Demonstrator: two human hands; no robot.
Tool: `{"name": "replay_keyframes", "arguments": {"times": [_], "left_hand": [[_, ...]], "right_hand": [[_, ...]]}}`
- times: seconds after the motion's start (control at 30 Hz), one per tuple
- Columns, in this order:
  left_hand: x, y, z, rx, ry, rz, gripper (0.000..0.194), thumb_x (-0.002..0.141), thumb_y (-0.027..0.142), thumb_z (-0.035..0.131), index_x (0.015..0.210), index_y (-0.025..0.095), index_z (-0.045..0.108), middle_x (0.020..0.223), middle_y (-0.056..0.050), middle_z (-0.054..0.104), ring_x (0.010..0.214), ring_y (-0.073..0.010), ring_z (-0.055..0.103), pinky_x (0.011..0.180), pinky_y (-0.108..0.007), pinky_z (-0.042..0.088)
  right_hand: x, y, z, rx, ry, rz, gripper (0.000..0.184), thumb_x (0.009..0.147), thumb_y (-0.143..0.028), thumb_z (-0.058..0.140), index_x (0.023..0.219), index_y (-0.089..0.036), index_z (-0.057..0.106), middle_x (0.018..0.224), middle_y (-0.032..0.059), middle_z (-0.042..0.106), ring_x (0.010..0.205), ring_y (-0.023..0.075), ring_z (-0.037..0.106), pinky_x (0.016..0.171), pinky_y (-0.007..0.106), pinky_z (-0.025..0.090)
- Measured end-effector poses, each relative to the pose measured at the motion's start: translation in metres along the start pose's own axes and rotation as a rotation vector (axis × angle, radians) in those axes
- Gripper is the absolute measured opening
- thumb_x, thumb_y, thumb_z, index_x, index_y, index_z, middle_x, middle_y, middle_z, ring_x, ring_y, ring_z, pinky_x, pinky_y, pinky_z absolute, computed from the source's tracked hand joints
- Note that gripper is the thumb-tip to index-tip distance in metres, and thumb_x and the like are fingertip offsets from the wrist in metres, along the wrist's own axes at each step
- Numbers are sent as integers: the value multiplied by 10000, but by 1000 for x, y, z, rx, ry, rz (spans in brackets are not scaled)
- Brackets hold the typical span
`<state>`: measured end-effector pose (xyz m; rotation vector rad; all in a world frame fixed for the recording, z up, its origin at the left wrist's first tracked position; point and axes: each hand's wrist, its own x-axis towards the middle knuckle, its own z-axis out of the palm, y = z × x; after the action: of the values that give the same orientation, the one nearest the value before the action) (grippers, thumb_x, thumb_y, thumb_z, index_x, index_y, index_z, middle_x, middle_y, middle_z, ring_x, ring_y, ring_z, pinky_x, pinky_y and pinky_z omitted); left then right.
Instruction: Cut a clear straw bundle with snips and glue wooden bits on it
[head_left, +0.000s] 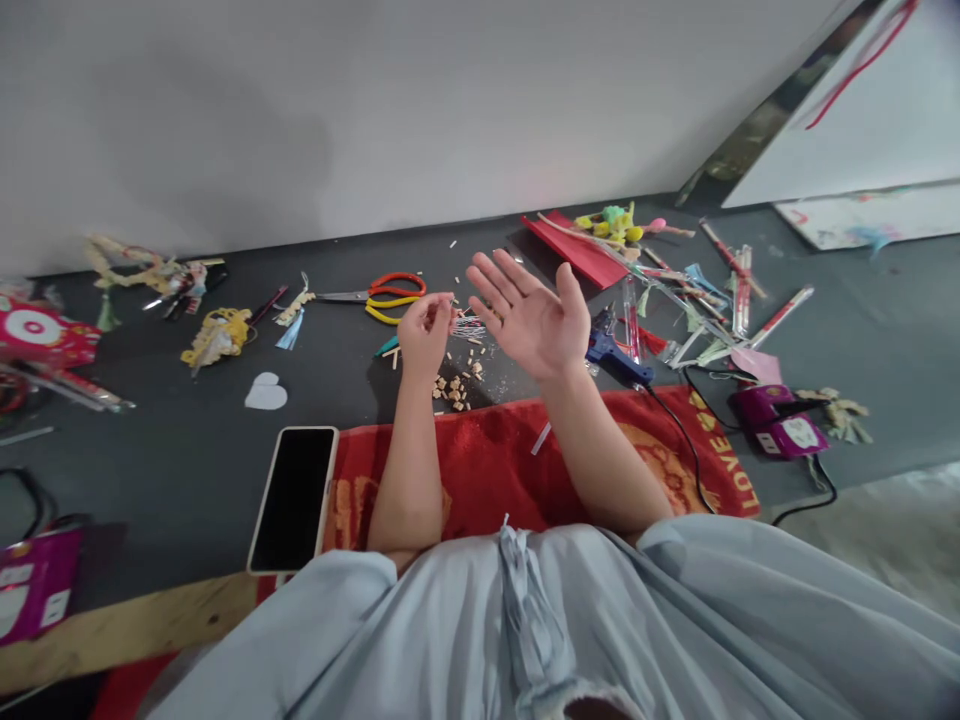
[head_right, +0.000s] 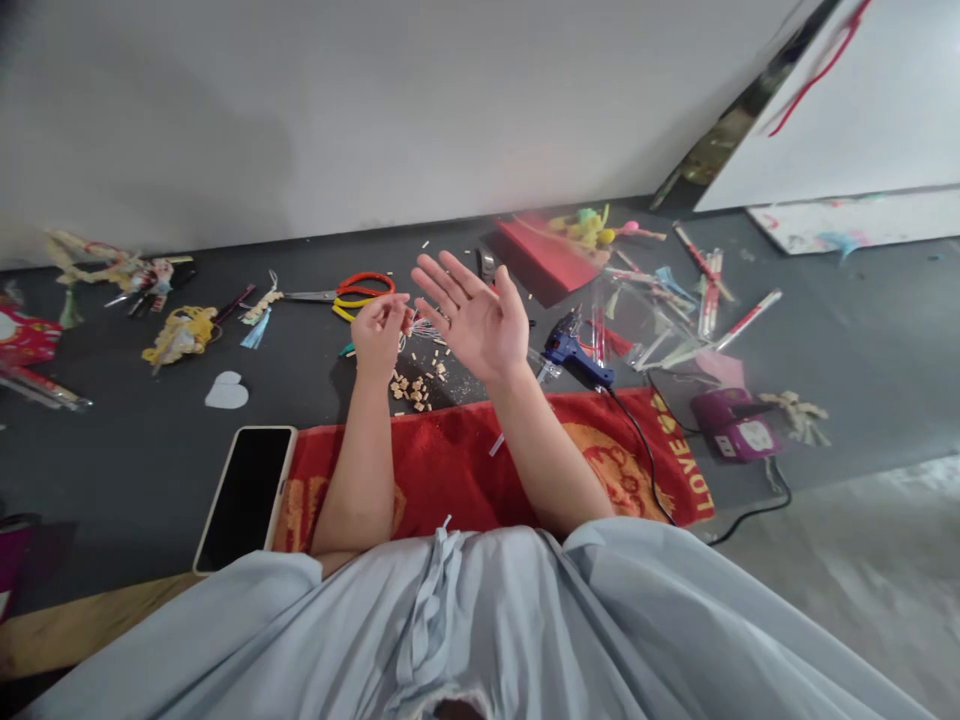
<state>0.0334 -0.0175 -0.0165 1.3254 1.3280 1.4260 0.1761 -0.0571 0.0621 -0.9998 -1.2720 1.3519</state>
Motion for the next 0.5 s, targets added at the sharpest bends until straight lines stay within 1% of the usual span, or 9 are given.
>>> {"name": "replay_keyframes", "arguments": {"times": [0.1,0.17,0.23,0.3,0.37,0.43,0.5], "left_hand": [[-2,3,2,-59,-78,-44,414,925,479,321,963,212,635,794,-44,671,689,-120,651,607,-256,530],[-4,5,3,-74,-103,-75,531,939,513,196,984,218,635,894,-66,688,810,-140,679,655,-272,547],[-6,6,3,-73,-128,-95,584,936,535,141,1009,222,628,978,-76,689,926,-157,680,717,-283,558],[-7,6,2,-55,-161,-78,566,921,573,183,1038,229,617,1036,-77,680,1005,-167,666,776,-288,558],[-9,4,1,-33,-204,-27,512,888,609,295,1052,238,608,1061,-70,670,1036,-173,657,813,-290,554],[-10,2,0,-37,-252,40,470,829,628,435,1042,244,602,1042,-58,668,1024,-179,660,825,-299,554],[-11,3,1,-50,-290,84,467,751,628,558,1006,239,600,983,-45,669,984,-185,667,818,-312,556]], "right_hand": [[-5,4,5,139,-49,1,771,840,-704,46,1362,-265,406,1454,46,437,1360,219,386,1040,474,404],[-4,8,7,229,-83,-8,748,836,-712,88,1353,-276,406,1470,37,415,1371,216,367,1060,482,385],[-3,13,8,294,-104,-5,723,830,-718,129,1343,-291,407,1471,30,410,1379,218,351,1070,497,369],[-2,17,8,345,-121,0,709,827,-718,148,1334,-297,411,1464,29,416,1382,221,343,1076,509,356],[-1,19,7,382,-135,5,718,827,-716,128,1334,-292,407,1466,28,412,1382,218,340,1083,505,345],[0,20,6,392,-138,21,738,821,-722,98,1343,-288,390,1476,23,394,1387,211,331,1088,492,340],[2,20,5,394,-135,31,745,811,-736,110,1348,-293,376,1480,19,385,1395,211,315,1090,490,334]]}}
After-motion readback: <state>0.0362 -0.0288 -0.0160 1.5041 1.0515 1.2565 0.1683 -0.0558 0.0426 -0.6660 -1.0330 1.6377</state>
